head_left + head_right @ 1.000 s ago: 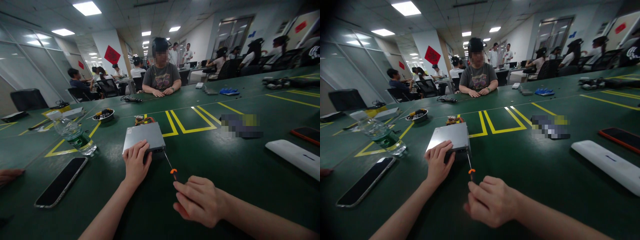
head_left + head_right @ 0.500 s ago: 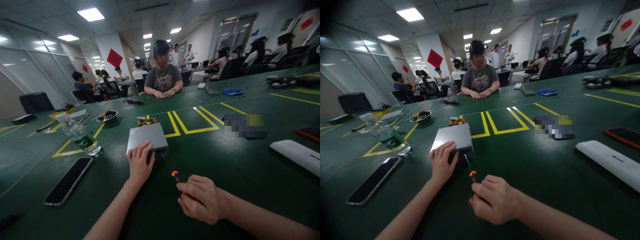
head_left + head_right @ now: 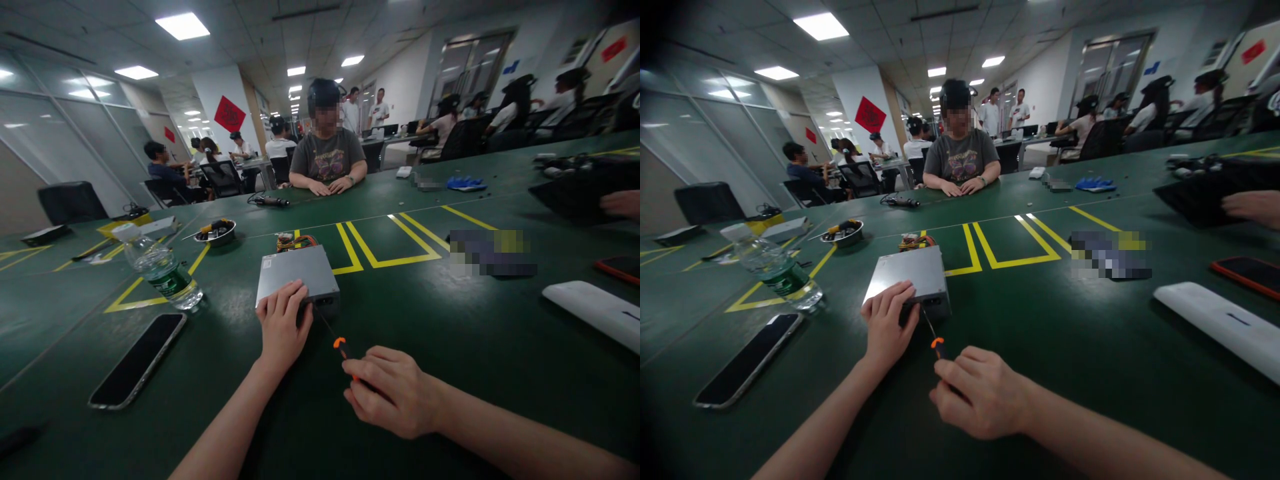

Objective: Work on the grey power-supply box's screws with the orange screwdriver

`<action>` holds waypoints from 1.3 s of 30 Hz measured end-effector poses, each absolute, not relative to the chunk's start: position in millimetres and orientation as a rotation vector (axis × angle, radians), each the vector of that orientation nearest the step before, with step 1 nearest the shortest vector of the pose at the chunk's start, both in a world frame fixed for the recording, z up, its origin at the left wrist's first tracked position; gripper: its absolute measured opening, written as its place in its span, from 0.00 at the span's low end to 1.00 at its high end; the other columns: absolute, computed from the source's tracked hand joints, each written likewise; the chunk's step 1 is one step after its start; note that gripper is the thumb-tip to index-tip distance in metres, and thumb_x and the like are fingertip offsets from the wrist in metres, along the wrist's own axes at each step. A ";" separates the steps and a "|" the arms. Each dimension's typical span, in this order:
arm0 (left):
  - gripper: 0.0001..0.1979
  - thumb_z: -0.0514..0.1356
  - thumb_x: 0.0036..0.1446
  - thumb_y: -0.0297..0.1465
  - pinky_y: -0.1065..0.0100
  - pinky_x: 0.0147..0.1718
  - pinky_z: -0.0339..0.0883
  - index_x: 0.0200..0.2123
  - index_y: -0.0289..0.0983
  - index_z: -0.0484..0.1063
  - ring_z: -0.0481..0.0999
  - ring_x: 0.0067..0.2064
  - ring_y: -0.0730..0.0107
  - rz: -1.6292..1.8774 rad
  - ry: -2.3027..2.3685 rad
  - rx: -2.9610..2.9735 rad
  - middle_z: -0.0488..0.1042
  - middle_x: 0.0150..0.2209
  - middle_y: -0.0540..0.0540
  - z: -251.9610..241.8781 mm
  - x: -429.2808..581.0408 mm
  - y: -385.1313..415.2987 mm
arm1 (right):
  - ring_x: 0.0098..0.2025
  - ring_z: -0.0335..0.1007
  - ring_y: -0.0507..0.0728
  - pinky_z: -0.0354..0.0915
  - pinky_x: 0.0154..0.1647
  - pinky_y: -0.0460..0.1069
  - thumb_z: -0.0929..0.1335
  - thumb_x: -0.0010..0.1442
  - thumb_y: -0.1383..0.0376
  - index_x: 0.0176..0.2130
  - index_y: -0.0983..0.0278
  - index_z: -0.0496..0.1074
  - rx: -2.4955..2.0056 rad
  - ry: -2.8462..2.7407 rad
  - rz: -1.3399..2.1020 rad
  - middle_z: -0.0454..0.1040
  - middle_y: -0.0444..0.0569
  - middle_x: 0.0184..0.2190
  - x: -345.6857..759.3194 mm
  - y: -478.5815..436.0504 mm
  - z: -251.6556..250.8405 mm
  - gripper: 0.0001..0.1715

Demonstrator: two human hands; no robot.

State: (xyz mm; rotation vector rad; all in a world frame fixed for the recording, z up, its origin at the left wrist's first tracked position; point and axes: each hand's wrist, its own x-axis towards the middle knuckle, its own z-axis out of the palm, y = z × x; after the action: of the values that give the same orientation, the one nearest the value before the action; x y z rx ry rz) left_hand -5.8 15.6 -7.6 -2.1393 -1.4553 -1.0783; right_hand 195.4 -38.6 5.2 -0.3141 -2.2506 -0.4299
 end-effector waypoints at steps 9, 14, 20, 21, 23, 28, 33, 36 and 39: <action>0.13 0.55 0.55 0.30 0.57 0.47 0.52 0.45 0.42 0.66 0.67 0.51 0.61 -1.066 -1.461 -2.146 0.70 0.50 0.45 -7.8 -5.1 15.6 | 0.28 0.68 0.53 0.66 0.29 0.48 0.64 0.58 0.62 0.34 0.68 0.69 -0.333 -2.341 -0.396 0.74 0.55 0.33 179.3 -52.3 4.2 0.10; 0.15 0.54 0.56 0.28 0.55 0.50 0.51 0.48 0.41 0.65 0.67 0.53 0.61 -1.020 -1.410 -2.181 0.70 0.51 0.44 -5.0 -7.8 13.7 | 0.28 0.69 0.54 0.66 0.29 0.49 0.60 0.60 0.61 0.43 0.68 0.68 -0.334 -2.473 -0.357 0.74 0.58 0.37 177.1 -57.4 9.0 0.16; 0.19 0.52 0.56 0.26 0.54 0.55 0.48 0.52 0.39 0.62 0.66 0.55 0.61 -0.936 -1.282 -2.230 0.69 0.52 0.42 -2.2 -14.9 12.0 | 0.26 0.67 0.50 0.65 0.31 0.48 0.63 0.60 0.59 0.38 0.69 0.69 -0.286 -2.382 -0.333 0.74 0.56 0.39 183.6 -54.1 2.1 0.15; 0.19 0.52 0.56 0.26 0.55 0.55 0.50 0.52 0.39 0.62 0.66 0.54 0.61 -0.932 -1.277 -2.232 0.69 0.52 0.42 -2.4 -15.9 11.8 | 0.28 0.68 0.51 0.66 0.32 0.48 0.63 0.60 0.57 0.37 0.70 0.69 -0.293 -2.359 -0.318 0.74 0.57 0.39 183.7 -53.5 -0.7 0.17; 0.19 0.53 0.56 0.26 0.58 0.52 0.54 0.52 0.38 0.63 0.66 0.53 0.61 -0.936 -1.287 -2.222 0.69 0.51 0.42 -3.1 -17.0 11.5 | 0.34 0.70 0.54 0.66 0.34 0.49 0.62 0.60 0.55 0.36 0.71 0.68 -0.324 -2.328 -0.287 0.75 0.59 0.38 183.1 -53.0 -4.8 0.20; 0.19 0.54 0.55 0.27 0.59 0.49 0.57 0.51 0.38 0.64 0.67 0.51 0.60 -0.958 -1.326 -2.201 0.69 0.49 0.42 -4.4 -16.3 10.4 | 0.35 0.71 0.55 0.67 0.34 0.50 0.61 0.60 0.59 0.42 0.69 0.67 -0.363 -2.468 -0.224 0.73 0.59 0.41 180.2 -55.1 0.8 0.17; 0.17 0.54 0.55 0.27 0.59 0.48 0.56 0.50 0.39 0.65 0.67 0.50 0.60 -1.004 -1.353 -2.190 0.70 0.47 0.42 -5.2 -14.1 10.7 | 0.28 0.69 0.52 0.66 0.31 0.48 0.63 0.61 0.57 0.39 0.69 0.69 -0.293 -2.441 -0.285 0.74 0.58 0.41 178.7 -54.2 4.1 0.17; 0.16 0.54 0.55 0.28 0.59 0.48 0.56 0.49 0.39 0.65 0.67 0.49 0.60 -1.017 -1.375 -2.168 0.70 0.46 0.43 -5.4 -12.5 10.8 | 0.28 0.69 0.52 0.66 0.30 0.48 0.64 0.60 0.57 0.34 0.69 0.68 -0.283 -2.393 -0.259 0.74 0.58 0.41 178.5 -52.9 -0.3 0.16; 0.16 0.55 0.55 0.28 0.58 0.47 0.56 0.48 0.39 0.66 0.67 0.49 0.59 -1.015 -1.391 -2.159 0.70 0.46 0.42 -5.7 -11.1 11.1 | 0.33 0.71 0.54 0.67 0.33 0.48 0.61 0.62 0.56 0.35 0.70 0.68 -0.341 -2.407 -0.190 0.74 0.58 0.41 178.4 -54.1 -0.6 0.19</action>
State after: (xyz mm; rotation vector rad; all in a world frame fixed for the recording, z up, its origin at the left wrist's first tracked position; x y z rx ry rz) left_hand -11.1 11.1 -5.7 -2.1590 -1.3909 -1.0147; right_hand 178.4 -54.1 -0.6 -0.3414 -2.4067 -0.1903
